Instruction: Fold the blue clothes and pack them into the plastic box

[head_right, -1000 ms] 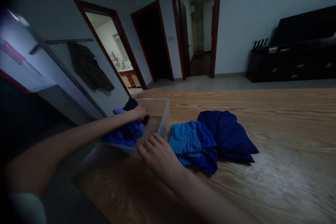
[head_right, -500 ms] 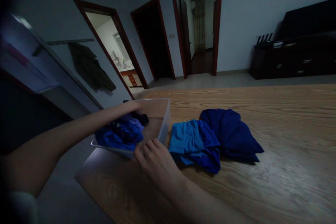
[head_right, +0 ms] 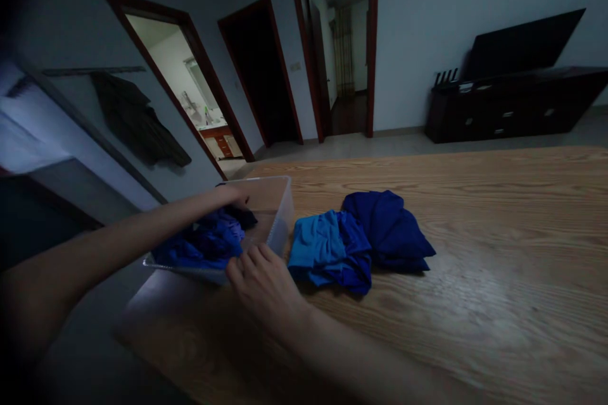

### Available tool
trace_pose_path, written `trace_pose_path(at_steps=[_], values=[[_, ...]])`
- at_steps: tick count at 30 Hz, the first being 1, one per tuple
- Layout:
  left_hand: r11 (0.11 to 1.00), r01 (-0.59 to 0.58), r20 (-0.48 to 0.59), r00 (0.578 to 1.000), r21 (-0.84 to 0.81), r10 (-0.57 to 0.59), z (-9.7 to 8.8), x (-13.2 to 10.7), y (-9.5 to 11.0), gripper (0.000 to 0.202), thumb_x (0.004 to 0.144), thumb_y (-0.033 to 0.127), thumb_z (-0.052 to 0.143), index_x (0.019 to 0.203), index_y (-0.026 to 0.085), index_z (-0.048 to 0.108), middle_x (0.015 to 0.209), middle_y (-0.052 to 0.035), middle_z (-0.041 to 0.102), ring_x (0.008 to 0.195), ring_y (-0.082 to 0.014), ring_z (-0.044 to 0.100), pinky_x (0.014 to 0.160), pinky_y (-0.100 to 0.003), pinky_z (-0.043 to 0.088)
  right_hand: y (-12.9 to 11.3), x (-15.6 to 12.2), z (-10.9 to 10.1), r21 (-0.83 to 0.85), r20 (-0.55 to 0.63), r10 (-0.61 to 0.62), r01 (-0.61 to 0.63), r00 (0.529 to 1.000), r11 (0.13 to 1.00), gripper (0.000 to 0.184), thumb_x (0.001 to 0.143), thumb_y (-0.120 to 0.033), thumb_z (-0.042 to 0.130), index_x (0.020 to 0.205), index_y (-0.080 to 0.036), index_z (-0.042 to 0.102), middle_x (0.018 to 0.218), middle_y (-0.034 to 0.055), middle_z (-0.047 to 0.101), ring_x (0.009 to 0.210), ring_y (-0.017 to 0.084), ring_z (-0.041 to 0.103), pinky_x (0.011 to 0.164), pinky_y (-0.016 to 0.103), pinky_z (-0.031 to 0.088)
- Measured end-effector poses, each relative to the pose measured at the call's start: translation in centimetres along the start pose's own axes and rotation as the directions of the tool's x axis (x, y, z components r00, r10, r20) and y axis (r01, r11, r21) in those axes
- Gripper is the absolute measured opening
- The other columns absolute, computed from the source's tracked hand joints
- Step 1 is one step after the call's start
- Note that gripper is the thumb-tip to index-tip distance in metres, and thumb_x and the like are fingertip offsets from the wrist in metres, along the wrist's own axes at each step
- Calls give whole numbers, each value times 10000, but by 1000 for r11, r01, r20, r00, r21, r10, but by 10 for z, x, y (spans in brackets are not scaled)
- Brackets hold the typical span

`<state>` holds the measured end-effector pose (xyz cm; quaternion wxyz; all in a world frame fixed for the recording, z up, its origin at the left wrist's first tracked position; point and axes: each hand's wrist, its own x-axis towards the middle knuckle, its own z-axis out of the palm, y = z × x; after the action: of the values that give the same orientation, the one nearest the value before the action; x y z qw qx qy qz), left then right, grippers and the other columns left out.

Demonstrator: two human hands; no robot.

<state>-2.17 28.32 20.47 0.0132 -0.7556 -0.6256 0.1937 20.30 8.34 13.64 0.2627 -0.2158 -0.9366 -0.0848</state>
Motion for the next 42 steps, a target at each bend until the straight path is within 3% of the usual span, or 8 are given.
trace_pose_path(at_steps=[4,7,12,15,19,27,36,42], values=[[1000,-1,71,997,20,-1,-38,-5,7,251,971,372,763,1094,153,776,1122,-103,795,1035,-253,738,959,-404,566,13,-19,-31,123,-105,32,-19,994,992,707,1117,-512,499,1616,-26,378,1500,204,612,1401,333,531,1249,478,386],[997,-74,4,997,-24,74,-72,-29,9,329,995,394,655,1194,173,795,1225,-124,801,1074,-279,741,934,-339,527,49,-54,-58,120,-45,132,-126,990,985,543,1124,-345,482,1594,-77,437,1499,199,623,1385,312,566,1241,503,410],[928,-358,-538,805,-101,252,-93,-125,59,435,1098,437,456,1307,170,729,1281,-105,758,1151,-268,705,995,-363,513,106,-123,-56,-96,31,321,-317,947,944,426,1096,-352,566,1464,-143,614,1399,213,681,1316,382,627,1161,614,473],[887,-458,-647,697,-69,310,-67,-187,124,362,1124,393,465,1244,182,734,1237,-97,757,1161,-276,689,1074,-442,490,103,-135,-31,-73,103,214,-207,971,976,698,1009,-500,712,1574,-138,520,1566,233,571,1466,416,508,1242,633,392],[800,-559,-533,754,-215,384,-2,-237,187,225,1088,348,603,1227,236,740,1219,-62,766,1171,-269,701,1096,-452,519,86,-112,-4,-39,181,151,-146,972,989,737,975,-374,762,1612,-150,466,1613,236,524,1514,408,462,1264,662,328],[663,-425,-412,891,-616,189,114,-248,185,437,1111,325,537,1548,317,531,1650,-54,530,1545,-222,492,1294,-446,420,85,-119,-36,100,345,57,-97,937,990,462,922,24,564,1309,-205,672,1284,120,711,1275,287,670,1173,559,467],[623,-356,-408,911,-697,64,140,-218,230,997,923,595,781,1687,172,302,1724,-215,394,1602,-365,390,1292,-581,388,45,-192,-129,442,483,155,-393,862,807,534,817,54,491,1164,-273,732,1351,44,739,1472,272,575,1316,609,334],[664,-392,-515,857,-636,12,137,-229,251,368,935,366,789,1258,232,676,1317,-122,730,1292,-378,659,1159,-623,505,8,-209,-120,263,363,294,-400,884,878,648,932,-231,742,1544,-296,538,1643,157,509,1524,357,494,1202,570,500]])
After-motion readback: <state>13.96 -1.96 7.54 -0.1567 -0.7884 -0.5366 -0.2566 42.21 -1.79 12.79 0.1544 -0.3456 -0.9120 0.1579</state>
